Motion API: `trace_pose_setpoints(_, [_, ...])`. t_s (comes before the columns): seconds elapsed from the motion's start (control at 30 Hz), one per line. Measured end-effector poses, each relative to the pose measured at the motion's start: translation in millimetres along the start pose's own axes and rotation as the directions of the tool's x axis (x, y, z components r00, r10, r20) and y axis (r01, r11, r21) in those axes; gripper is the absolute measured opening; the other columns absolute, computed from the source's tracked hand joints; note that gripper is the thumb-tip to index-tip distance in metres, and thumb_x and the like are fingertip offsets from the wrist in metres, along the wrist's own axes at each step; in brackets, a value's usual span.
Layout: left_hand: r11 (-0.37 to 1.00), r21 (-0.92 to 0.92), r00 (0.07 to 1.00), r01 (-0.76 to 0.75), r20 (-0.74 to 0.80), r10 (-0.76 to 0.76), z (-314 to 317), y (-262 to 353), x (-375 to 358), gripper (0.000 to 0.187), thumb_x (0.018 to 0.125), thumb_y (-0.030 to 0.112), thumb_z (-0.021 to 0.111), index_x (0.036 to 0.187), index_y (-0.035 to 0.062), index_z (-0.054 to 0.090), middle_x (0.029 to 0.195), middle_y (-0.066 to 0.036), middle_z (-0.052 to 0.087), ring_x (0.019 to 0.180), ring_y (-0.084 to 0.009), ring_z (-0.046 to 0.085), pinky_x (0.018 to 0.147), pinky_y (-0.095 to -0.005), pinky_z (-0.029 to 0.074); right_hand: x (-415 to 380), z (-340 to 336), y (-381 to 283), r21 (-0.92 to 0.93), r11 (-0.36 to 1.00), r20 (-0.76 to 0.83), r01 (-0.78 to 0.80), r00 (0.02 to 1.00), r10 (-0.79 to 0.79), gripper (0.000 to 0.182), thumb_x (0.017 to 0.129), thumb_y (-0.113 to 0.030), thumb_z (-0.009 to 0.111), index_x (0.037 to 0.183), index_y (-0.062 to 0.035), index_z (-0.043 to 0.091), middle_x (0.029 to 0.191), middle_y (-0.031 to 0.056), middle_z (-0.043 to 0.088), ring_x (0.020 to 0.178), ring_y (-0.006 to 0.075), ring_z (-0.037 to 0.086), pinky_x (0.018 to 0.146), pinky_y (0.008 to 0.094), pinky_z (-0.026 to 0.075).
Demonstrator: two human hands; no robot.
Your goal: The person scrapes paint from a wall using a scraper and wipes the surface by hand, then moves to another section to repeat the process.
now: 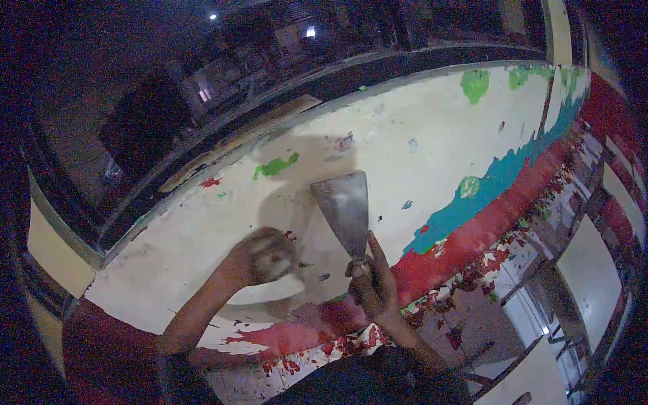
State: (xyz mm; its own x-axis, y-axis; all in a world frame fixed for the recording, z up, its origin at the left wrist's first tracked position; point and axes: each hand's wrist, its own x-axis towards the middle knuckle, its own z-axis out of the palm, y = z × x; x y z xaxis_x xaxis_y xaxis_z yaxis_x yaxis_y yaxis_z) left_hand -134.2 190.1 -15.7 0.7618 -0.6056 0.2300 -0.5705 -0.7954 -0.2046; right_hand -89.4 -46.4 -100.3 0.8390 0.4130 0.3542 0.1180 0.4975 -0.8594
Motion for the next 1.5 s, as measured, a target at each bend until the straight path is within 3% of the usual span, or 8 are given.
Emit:
trace_pose_setpoints(0.03, [0.993,0.118,0.98,0.0,-0.197,0.023,-4.4,-4.3,-0.7,0.023,0.067,0.024,0.066,0.087,0.0155,0.059,0.096,-0.001,0.057,0.091,-0.0232,0.053,0.083,-0.0404,0.04,3.0,4.8,-4.1,0.001,1.0,0.0,-0.026,1.0,0.026,0.057,0.089,-0.02,0.041,0.135,-0.0043,0.01,0.079,0.0043,0.051,0.051,0.0032,0.042,0.044,0.0176,0.037])
trace_pose_setpoints(0.13, [0.85,0.508,0.909,0.138,-0.406,0.095,-19.7,-1.3,13.6,0.035,0.065,0.019,0.061,0.1,0.0205,0.061,0.112,-0.001,0.051,0.094,-0.022,0.052,0.083,-0.0383,0.041,9.0,17.9,-11.3,0.063,0.997,0.022,-0.049,0.999,0.048,0.059,0.089,-0.023,0.043,0.135,-0.0054,0.012,0.075,0.0035,0.051,0.051,0.0032,0.042,0.044,0.018,0.037])
trace_pose_setpoints(0.2, [0.94,0.312,0.874,0.142,-0.485,0.029,-28.4,5.0,39.8,0.037,0.064,0.018,0.064,0.102,0.0196,0.06,0.111,-0.001,0.052,0.1,-0.0222,0.049,0.084,-0.0392,0.04,15.5,21.7,-14.6,0.076,0.996,0.039,-0.053,0.998,0.05,0.059,0.089,-0.025,0.044,0.135,-0.0065,0.013,0.073,0.003,0.05,0.05,0.0032,0.042,0.044,0.0182,0.037])
trace_pose_setpoints(0.27, [0.922,0.38,0.828,0.072,-0.538,0.157,-24.7,5.4,63.7,0.034,0.063,0.021,0.072,0.094,0.0152,0.061,0.103,-0.002,0.057,0.097,-0.0227,0.052,0.081,-0.0392,0.04,20.1,21.3,-16.8,0.038,0.996,0.048,-0.077,0.996,0.075,0.058,0.089,-0.025,0.044,0.135,-0.0075,0.014,0.071,0.0026,0.05,0.05,0.0032,0.042,0.043,0.0184,0.037])
trace_pose_setpoints(0.5, [0.965,0.179,0.825,0.191,-0.562,-0.059,-9.9,3.7,74.8,0.036,0.063,0.018,0.066,0.098,0.013,0.061,0.108,-0.002,0.055,0.101,-0.0203,0.051,0.087,-0.0369,0.037,26.5,8.6,-26.7,0.007,0.99,0.066,-0.138,0.988,0.138,0.056,0.089,-0.022,0.042,0.135,-0.0055,0.015,0.066,0.0019,0.049,0.048,0.0036,0.041,0.043,0.0188,0.036])
trace_pose_setpoints(1.1, [0.869,0.363,0.857,0.337,-0.5,-0.123,-3.8,6.4,79.3,0.028,0.062,0.028,0.067,0.089,0.0213,0.064,0.1,0.009,0.059,0.098,-0.0123,0.054,0.081,-0.0386,0.034,40.3,-7.8,-22.6,-0.118,0.987,0.107,-0.109,0.987,0.122,0.054,0.087,-0.009,0.042,0.133,0.0014,0.015,0.069,0.0021,0.049,0.054,0.0062,0.042,0.049,0.0204,0.037])
trace_pose_setpoints(1.2, [0.901,0.275,0.806,0.336,-0.579,-0.124,-1.2,16.3,82.5,0.03,0.056,0.015,0.067,0.086,0.0171,0.066,0.096,0.002,0.062,0.094,-0.0151,0.057,0.081,-0.0364,0.032,38.7,-9.7,-19.5,-0.161,0.985,0.121,-0.066,0.989,0.086,0.054,0.087,-0.009,0.042,0.133,0.0019,0.015,0.068,0.0016,0.049,0.054,0.0067,0.043,0.049,0.0216,0.037])
trace_pose_setpoints(1.5, [0.907,0.27,0.8,0.323,-0.589,-0.11,-5.3,6.8,80.8,0.031,0.057,0.017,0.066,0.088,0.0169,0.066,0.097,0.002,0.062,0.095,-0.0148,0.057,0.083,-0.0354,0.033,46.0,-5.4,-17.6,-0.139,0.989,0.111,-0.057,0.991,0.073,0.056,0.086,-0.011,0.043,0.133,0.0027,0.015,0.064,0.0015,0.048,0.053,0.0067,0.043,0.048,0.0216,0.037])
